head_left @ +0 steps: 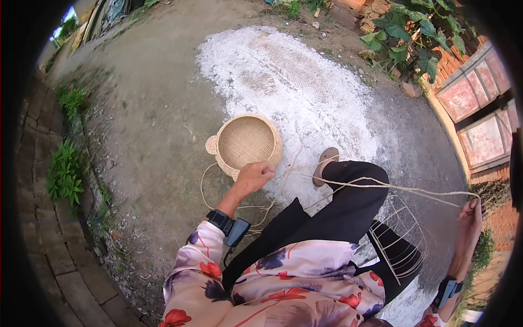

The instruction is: The recorder is weaving a small basket with handles using natural fiber cord outdoors.

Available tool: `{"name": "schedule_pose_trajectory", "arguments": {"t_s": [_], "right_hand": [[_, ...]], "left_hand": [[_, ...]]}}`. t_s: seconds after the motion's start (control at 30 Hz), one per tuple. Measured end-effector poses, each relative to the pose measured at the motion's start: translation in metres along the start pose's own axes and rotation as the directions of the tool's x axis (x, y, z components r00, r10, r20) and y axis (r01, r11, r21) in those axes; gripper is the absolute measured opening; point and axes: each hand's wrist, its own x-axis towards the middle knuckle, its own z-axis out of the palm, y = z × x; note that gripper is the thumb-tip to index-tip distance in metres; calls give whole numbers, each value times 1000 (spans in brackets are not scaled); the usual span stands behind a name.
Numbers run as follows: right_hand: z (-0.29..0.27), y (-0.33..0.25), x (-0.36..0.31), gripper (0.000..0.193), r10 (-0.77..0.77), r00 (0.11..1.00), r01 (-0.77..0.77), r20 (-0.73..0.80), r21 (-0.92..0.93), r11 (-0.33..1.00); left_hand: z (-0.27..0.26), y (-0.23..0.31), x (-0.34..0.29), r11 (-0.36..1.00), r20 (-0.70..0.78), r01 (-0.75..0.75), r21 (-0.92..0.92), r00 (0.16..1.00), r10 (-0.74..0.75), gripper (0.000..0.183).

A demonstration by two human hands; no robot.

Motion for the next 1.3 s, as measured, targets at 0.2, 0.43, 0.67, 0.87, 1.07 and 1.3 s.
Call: {"name": "schedule_pose_trajectory", "arguments": {"t_s": [0.2, 0.43, 0.67, 0.87, 1.07, 1.3], "right_hand": [[14, -14, -29, 22, -29, 1000, 29, -1, 114, 993], [12, 9, -69, 25, 46, 993, -24, -106, 200, 980], [-57, 16, -101, 27, 26, 983, 40, -183, 351, 936], [-216, 20, -139, 31, 54, 718, 192, -693, 273, 943], [-237, 33, -194, 43, 46, 840, -533, -541, -807, 252], [-101, -10, -147, 37, -365, 921, 201, -134, -640, 742]], "left_hand": [[138, 94, 28, 879, 420, -197, -434, 819, 391, 40], [108, 117, 39, 872, 335, 109, -478, 940, 66, 28], [29, 205, 13, 864, 300, -257, -433, 863, 407, 25], [11, 306, -14, 859, 326, -351, -373, 817, 476, 25], [24, 362, -34, 819, 333, -444, -364, 759, 559, 26], [53, 403, -50, 798, 456, -419, -434, 662, 595, 27]]}}
